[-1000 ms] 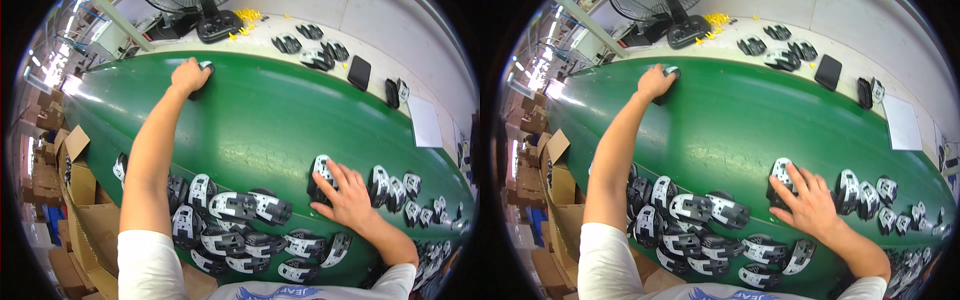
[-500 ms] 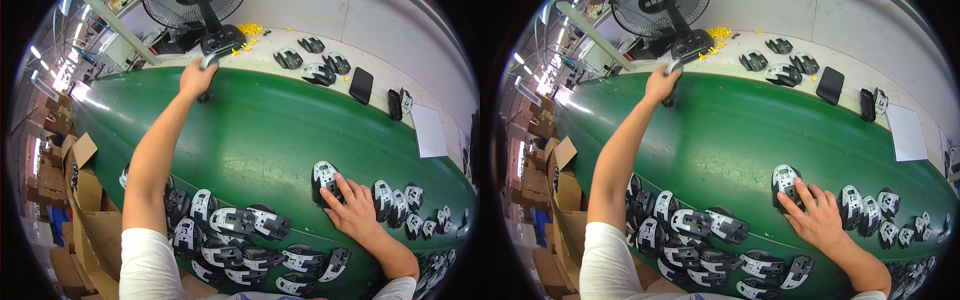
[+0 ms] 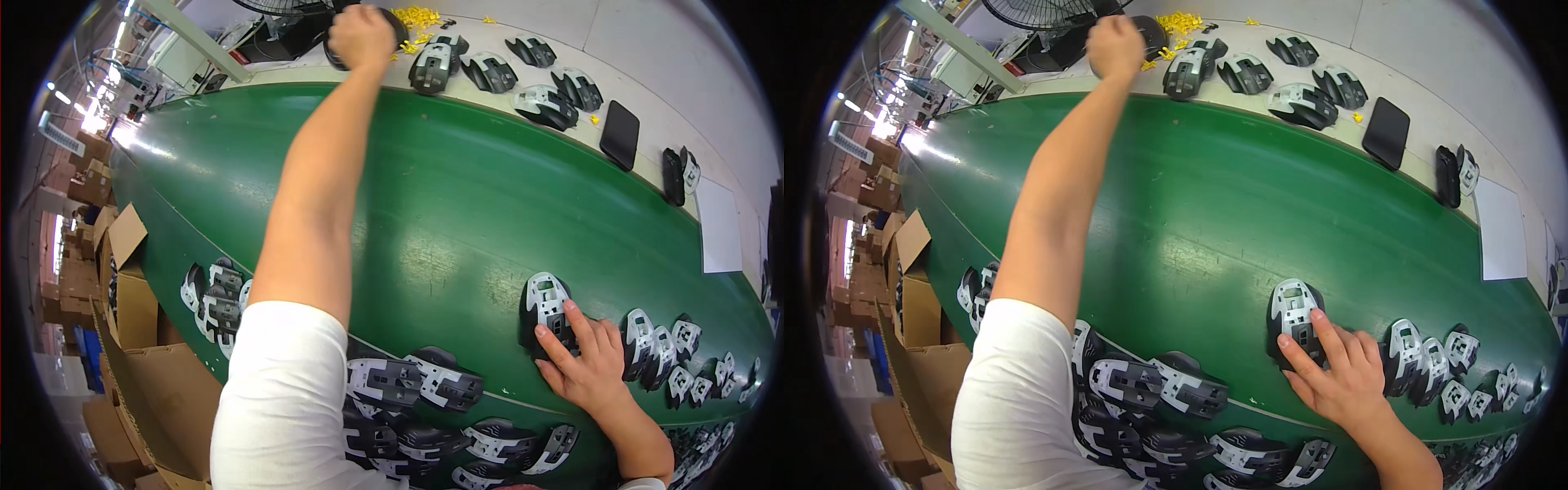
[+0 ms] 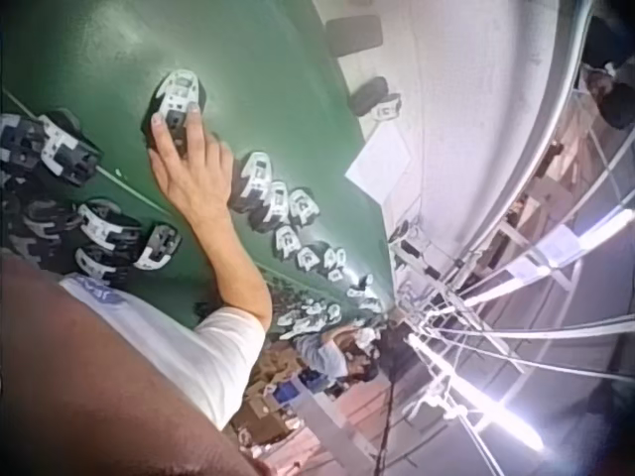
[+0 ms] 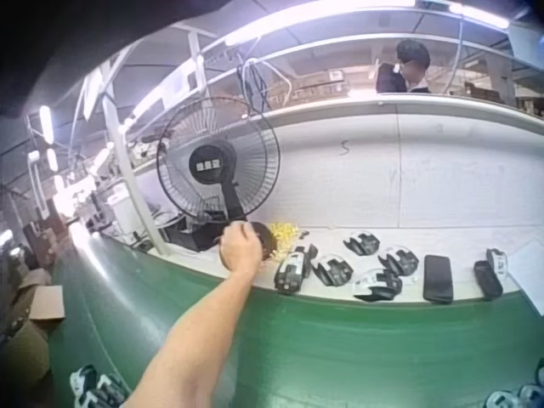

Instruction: The person assembles computer mouse casings by fitting small plastic components inside the shells by hand, and arranges the mouse casings along the conveyor belt.

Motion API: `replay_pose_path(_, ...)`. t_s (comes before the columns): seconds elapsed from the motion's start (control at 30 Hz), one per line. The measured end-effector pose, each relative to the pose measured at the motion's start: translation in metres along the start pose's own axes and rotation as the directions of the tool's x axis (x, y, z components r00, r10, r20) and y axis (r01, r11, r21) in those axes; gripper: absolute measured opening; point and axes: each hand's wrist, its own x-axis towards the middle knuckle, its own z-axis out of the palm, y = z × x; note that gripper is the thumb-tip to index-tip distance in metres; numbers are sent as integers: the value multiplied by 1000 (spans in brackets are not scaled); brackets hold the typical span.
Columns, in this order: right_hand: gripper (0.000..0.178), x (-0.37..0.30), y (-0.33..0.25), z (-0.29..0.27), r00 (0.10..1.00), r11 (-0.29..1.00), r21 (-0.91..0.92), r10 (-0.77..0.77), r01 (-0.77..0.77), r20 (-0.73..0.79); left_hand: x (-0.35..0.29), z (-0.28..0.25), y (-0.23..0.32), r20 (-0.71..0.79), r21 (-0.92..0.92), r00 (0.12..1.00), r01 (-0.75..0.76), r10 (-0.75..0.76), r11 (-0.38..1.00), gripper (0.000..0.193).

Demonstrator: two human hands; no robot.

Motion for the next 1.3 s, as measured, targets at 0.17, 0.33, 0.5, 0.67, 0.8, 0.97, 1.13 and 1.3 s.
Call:
replay_pose_path(0.17,73,0,-4,-3,999,999,38,-16,17,-47,61,-22,-124,176,-23,978,-110,112,994,66)
replay_pose_path(0.33,74,4,-2,5,1000,1000,22,-3,2,20,34,-13,-124,459,-122,888,40,20,992,67)
replay_pose_path(0.5,73,6,-8,2,1000,1000,25,13,-13,2,51,-25,-113,577,-55,806,-121,130,991,57)
replay_pose_path(0.67,73,6,-9,8,1000,999,18,27,-28,13,51,-27,-104,583,6,805,-142,112,990,57)
replay_pose_path(0.8,75,8,-11,9,1000,999,25,22,-22,-6,67,-31,-104,644,38,746,-252,169,967,49)
replay_pose_path(0.97,78,12,-12,7,1000,1000,28,11,-11,0,64,-30,-110,637,-43,700,-385,322,922,43)
replay_pose_path(1.13,79,14,-12,10,1000,999,39,-2,2,-10,80,-37,-116,656,-175,588,-492,474,853,38)
replay_pose_path(1.3,78,16,-14,9,1000,1000,26,-12,13,-19,85,-39,-115,638,-221,508,-599,579,770,37)
